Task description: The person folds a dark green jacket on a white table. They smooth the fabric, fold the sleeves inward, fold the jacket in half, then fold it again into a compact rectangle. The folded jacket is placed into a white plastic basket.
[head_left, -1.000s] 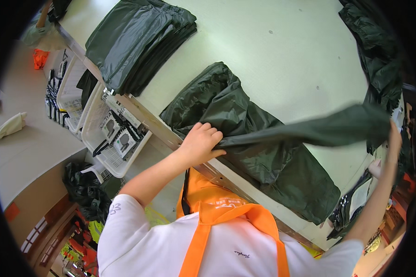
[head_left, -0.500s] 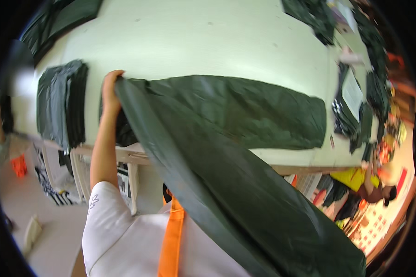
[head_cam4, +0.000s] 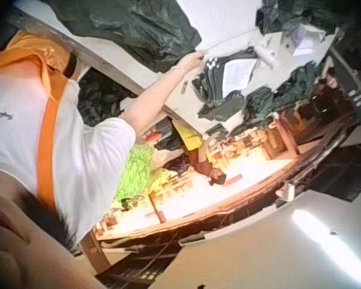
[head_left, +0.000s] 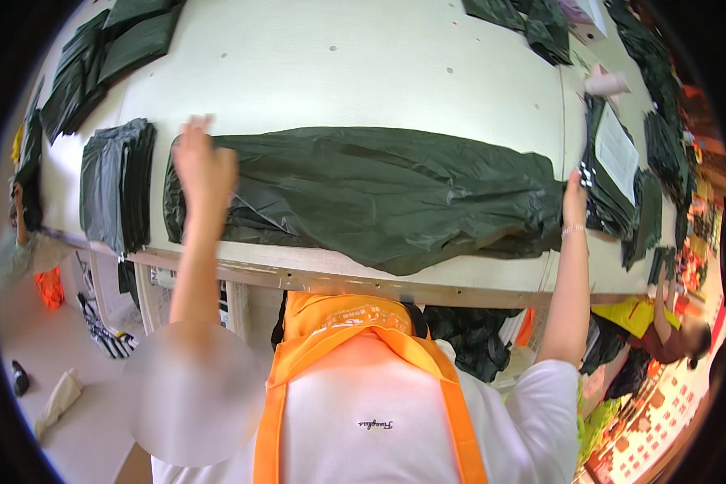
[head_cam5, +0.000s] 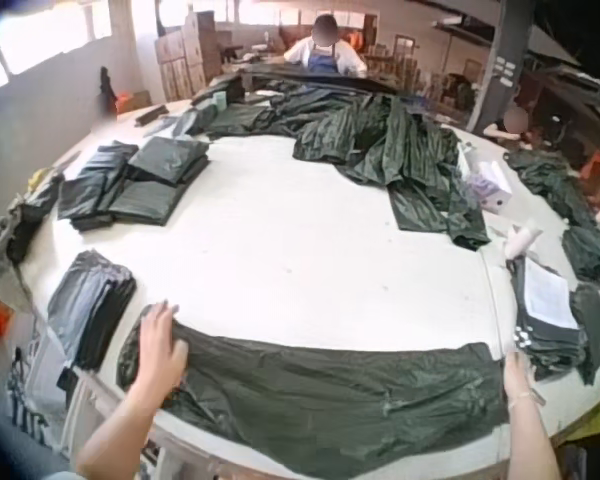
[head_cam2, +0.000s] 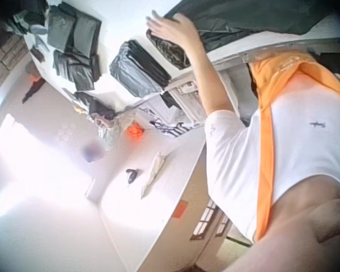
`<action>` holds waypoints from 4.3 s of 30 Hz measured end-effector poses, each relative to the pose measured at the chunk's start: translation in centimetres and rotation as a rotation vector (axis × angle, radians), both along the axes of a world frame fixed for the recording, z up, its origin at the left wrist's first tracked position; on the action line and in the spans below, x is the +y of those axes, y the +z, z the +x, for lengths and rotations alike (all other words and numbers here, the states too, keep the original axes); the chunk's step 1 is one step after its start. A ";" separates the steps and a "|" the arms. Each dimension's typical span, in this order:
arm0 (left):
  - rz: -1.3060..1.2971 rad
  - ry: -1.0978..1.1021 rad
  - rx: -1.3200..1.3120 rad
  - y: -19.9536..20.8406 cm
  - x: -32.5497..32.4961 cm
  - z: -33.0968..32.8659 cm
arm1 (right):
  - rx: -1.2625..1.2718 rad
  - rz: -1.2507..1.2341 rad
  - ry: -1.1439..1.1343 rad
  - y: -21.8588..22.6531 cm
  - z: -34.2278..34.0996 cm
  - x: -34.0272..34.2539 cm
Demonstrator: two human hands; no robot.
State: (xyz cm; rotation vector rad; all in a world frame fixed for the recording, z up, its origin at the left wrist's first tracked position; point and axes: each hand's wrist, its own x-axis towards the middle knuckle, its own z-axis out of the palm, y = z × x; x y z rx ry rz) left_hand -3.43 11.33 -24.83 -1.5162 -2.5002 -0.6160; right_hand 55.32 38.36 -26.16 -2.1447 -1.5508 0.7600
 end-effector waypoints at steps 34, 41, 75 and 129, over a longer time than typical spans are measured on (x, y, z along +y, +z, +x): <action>-0.421 -0.838 -0.050 -8.3 10.0 23.6 | -0.032 -0.169 0.110 -4.8 -1.1 -7.7; -0.354 -0.840 -0.123 -8.6 10.0 25.3 | -0.231 0.005 0.424 7.0 -6.9 -7.2; -0.246 0.183 -2.509 -10.8 7.8 16.1 | -0.002 0.469 0.799 0.6 -23.1 -13.3; -0.093 -0.571 -0.347 -7.9 0.0 9.4 | -0.297 0.437 1.012 -6.7 -26.8 -10.6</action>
